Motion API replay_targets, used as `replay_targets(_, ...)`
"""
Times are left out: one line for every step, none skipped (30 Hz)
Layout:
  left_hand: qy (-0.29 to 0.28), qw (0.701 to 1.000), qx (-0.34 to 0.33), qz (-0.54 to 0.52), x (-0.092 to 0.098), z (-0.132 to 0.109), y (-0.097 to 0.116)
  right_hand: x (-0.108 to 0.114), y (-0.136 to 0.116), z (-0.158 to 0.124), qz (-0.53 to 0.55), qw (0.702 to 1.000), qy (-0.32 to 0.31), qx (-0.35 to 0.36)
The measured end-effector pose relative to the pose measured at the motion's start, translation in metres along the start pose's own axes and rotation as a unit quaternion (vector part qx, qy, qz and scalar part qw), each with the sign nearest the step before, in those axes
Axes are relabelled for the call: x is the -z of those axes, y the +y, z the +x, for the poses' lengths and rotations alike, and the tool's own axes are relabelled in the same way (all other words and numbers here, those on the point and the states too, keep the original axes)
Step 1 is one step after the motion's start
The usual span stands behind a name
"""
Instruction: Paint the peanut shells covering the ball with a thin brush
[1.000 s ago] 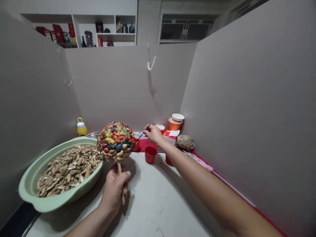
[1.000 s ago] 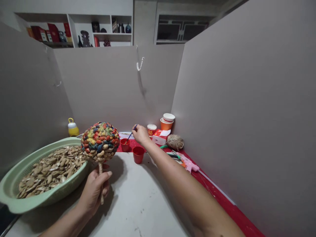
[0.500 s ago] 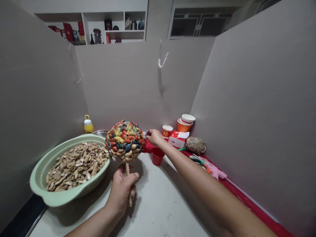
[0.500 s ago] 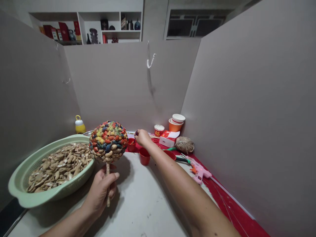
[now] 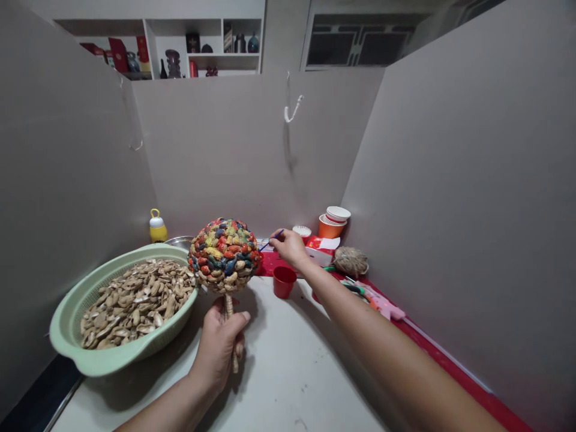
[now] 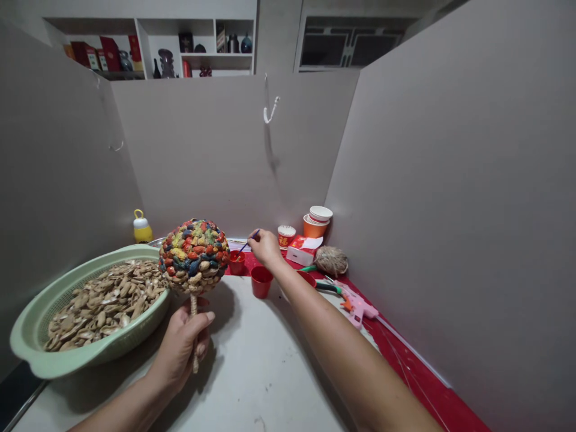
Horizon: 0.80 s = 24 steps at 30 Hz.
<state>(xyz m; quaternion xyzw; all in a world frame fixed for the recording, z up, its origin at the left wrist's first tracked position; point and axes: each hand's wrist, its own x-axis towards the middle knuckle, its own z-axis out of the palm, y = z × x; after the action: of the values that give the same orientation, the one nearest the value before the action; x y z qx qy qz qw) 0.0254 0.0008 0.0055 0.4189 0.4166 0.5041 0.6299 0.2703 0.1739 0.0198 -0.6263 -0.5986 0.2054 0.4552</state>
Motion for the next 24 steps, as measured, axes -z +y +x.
replay_targets(-0.001,1.000,0.000,0.003,0.000,0.000,0.000,0.004,-0.001,-0.002,0.013,1.000,0.007,-0.004)
replay_targets(-0.003,1.000,0.000,0.006,-0.001,-0.001,0.001,0.008,-0.002,-0.005,0.025,1.000,0.014,-0.008)
replay_targets(-0.005,1.000,-0.001,0.009,-0.001,-0.001,0.001,0.012,-0.002,-0.007,0.038,0.999,0.021,-0.011)
replay_targets(-0.008,1.000,-0.002,0.010,-0.001,-0.001,0.002,0.016,-0.003,-0.010,0.051,0.998,0.029,-0.014)
replay_targets(-0.009,1.000,-0.004,0.011,-0.001,-0.001,0.002,0.018,-0.003,-0.013,0.064,0.997,0.037,-0.015)
replay_targets(-0.010,1.000,-0.005,0.011,-0.001,-0.001,0.002,0.021,-0.003,-0.017,0.077,0.996,0.046,-0.015)
replay_targets(-0.011,1.000,-0.007,0.011,0.000,-0.001,0.001,0.022,-0.003,-0.020,0.089,0.994,0.055,-0.015)
replay_targets(-0.013,1.000,-0.008,0.010,0.000,-0.001,0.001,0.023,-0.003,-0.023,0.101,0.993,0.064,-0.013)
replay_targets(-0.014,1.000,-0.009,0.010,0.000,-0.001,0.001,0.024,-0.003,-0.026,0.113,0.991,0.072,-0.011)
replay_targets(-0.016,1.000,-0.010,0.011,0.001,-0.001,0.000,0.024,-0.002,-0.029,0.124,0.989,0.080,-0.008)
replay_targets(-0.019,1.000,-0.010,0.013,0.001,-0.001,0.000,0.024,-0.002,-0.031,0.135,0.987,0.088,-0.006)
replay_targets(-0.021,1.000,-0.010,0.016,0.001,-0.001,-0.001,0.024,-0.001,-0.034,0.145,0.985,0.095,-0.004)
replay_targets(-0.022,1.000,-0.009,0.018,0.001,-0.001,-0.001,0.023,-0.001,-0.036,0.155,0.983,0.101,-0.002)
replay_targets(-0.023,1.000,-0.009,0.019,0.001,-0.002,-0.001,0.023,-0.001,-0.038,0.165,0.980,0.108,-0.001)
replay_targets(-0.024,0.999,-0.008,0.019,0.001,-0.002,-0.001,0.023,-0.001,-0.041,0.174,0.978,0.114,0.001)
replay_targets(-0.025,1.000,-0.007,0.016,0.001,-0.002,-0.001,0.023,0.000,-0.043,0.182,0.976,0.121,0.003)
replay_targets(-0.026,1.000,-0.006,0.011,0.001,-0.002,-0.001,0.023,0.000,-0.044,0.190,0.973,0.127,0.005)
replay_targets(-0.028,1.000,-0.006,0.007,0.001,-0.001,-0.001,0.023,0.000,-0.046,0.198,0.971,0.134,0.007)
replay_targets(-0.030,1.000,-0.004,0.003,0.001,-0.001,-0.001,0.024,0.000,-0.048,0.206,0.968,0.141,0.010)
replay_targets(-0.031,1.000,-0.004,0.000,0.001,-0.001,-0.001,0.025,0.000,-0.050,0.213,0.966,0.148,0.014)
replay_targets(-0.033,0.999,-0.002,-0.002,0.002,-0.001,-0.001,0.026,0.000,-0.052,0.221,0.963,0.155,0.018)
replay_targets(-0.035,0.999,-0.001,-0.002,0.002,0.000,-0.001,0.027,-0.001,-0.054,0.228,0.960,0.162,0.022)
replay_targets(-0.037,0.999,0.002,-0.003,0.002,0.000,-0.001,0.028,-0.001,-0.056,0.235,0.957,0.169,0.028)
replay_targets(-0.039,0.999,0.003,-0.003,0.002,0.000,-0.001,0.030,-0.002,-0.058,0.243,0.953,0.178,0.034)
